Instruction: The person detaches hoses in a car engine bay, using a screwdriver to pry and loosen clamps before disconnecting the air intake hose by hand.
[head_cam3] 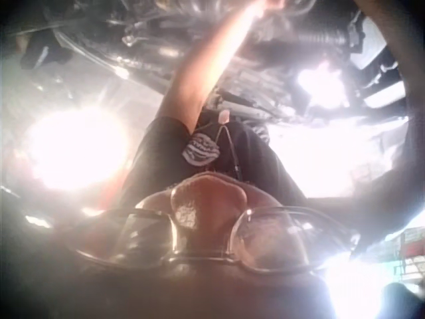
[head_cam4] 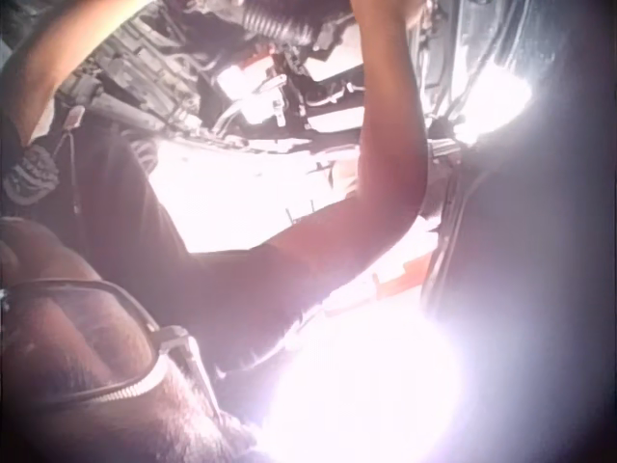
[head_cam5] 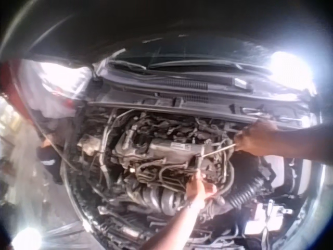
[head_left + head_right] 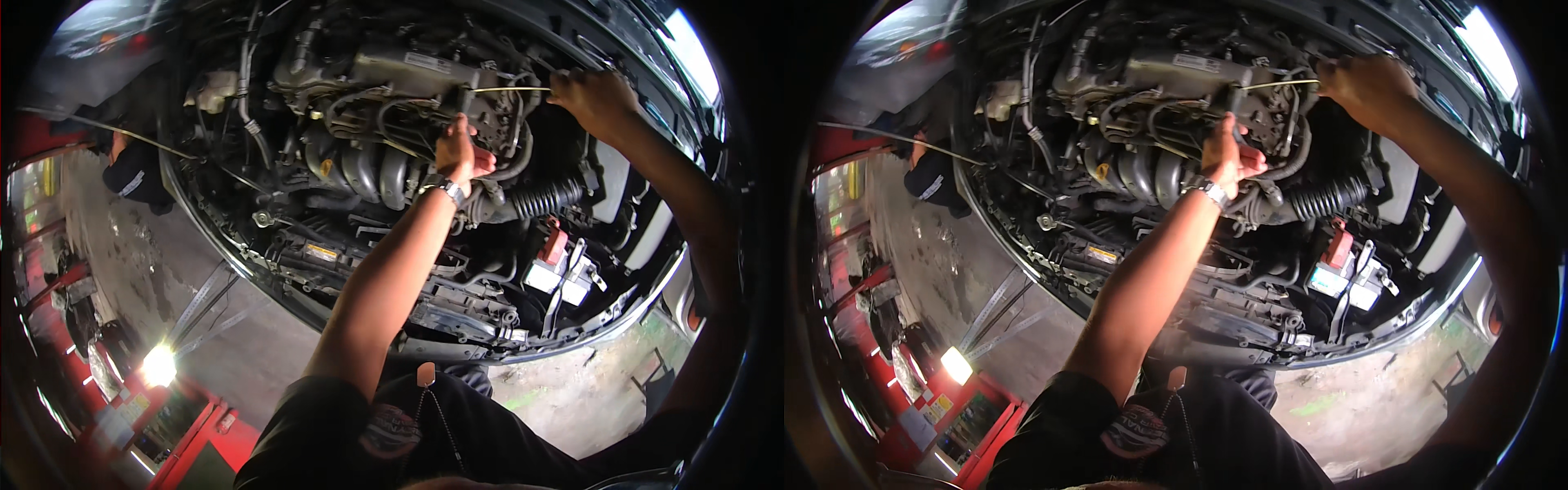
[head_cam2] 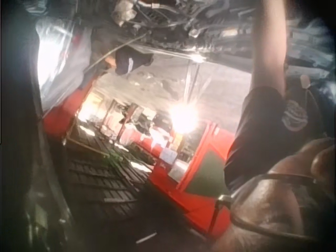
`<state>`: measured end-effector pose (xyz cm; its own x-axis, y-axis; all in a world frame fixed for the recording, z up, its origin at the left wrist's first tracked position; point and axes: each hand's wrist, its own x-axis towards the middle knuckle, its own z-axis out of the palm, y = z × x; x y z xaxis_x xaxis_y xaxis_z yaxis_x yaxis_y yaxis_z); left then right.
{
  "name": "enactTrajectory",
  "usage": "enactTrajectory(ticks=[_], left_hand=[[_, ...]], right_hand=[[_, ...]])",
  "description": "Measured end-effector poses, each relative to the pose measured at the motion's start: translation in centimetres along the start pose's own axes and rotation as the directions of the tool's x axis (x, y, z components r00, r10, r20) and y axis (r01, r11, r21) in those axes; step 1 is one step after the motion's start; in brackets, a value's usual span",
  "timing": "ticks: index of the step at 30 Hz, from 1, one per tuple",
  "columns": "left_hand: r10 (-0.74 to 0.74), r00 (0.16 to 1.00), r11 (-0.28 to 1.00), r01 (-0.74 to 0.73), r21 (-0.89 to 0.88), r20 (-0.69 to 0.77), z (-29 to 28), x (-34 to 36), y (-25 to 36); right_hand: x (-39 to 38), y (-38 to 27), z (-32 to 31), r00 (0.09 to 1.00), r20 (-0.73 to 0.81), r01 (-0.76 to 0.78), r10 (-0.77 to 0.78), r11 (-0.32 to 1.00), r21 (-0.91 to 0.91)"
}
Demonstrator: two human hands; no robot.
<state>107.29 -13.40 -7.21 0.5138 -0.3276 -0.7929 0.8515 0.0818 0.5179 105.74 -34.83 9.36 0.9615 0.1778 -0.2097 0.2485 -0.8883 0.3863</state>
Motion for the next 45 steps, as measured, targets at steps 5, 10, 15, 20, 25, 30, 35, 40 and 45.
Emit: enactTrajectory(ticks=[5, 10, 15, 20, 25, 30, 35, 40, 45], left_hand=[[0.021, 1.000, 1.000, -0.021, -0.011, -0.009, -0.2, 0.0, 0.6], [0.025, 0.995, 0.999, -0.029, 0.040, 0.099, -1.3, 0.9, -0.5], [0.119, 0.993, 0.988, -0.120, -0.102, -0.010, 0.9, -0.3, -0.7], [0.122, 0.992, 0.983, -0.124, -0.138, -0.020, -0.2, 0.2, -0.7], [0.110, 0.994, 0.993, -0.110, -0.053, -0.002, 0.0, 0.4, -0.7], [0.159, 0.987, 0.985, -0.158, -0.069, 0.000, 0.2, 0.1, -0.8], [0.184, 0.983, 0.981, -0.186, -0.050, -0.026, -0.3, 0.0, -0.6], [0.115, 0.993, 0.993, -0.115, -0.019, -0.004, -0.2, -0.4, 0.2], [0.147, 0.989, 0.989, -0.148, 0.022, 0.025, -0.3, -0.3, -0.2]], right_hand=[[1.8, 0.5, -0.6, 0.924, 0.365, -0.261, 0.114, 0.887, 0.382], [8.4, -8.6, -3.4, 0.691, 0.675, -0.220, -0.259, 0.814, 0.537], [6.0, -2.3, -1.3, 0.857, 0.513, -0.316, -0.040, 0.746, 0.586], [2.6, -0.7, -2.1, 0.974, 0.229, -0.141, -0.003, 0.778, 0.612], [4.0, -1.6, -4.9, 0.945, 0.319, -0.204, 0.069, 0.887, 0.414], [7.9, -1.6, -7.2, 0.849, 0.516, -0.269, 0.114, 0.934, 0.237], [11.2, -3.6, -9.6, 0.912, 0.409, -0.069, 0.040, 0.996, 0.056], [18.0, -7.5, -13.6, 0.691, 0.711, -0.012, 0.133, 0.985, -0.172], [20.4, -7.8, -14.5, 0.610, 0.778, -0.019, 0.148, 0.985, -0.172]])
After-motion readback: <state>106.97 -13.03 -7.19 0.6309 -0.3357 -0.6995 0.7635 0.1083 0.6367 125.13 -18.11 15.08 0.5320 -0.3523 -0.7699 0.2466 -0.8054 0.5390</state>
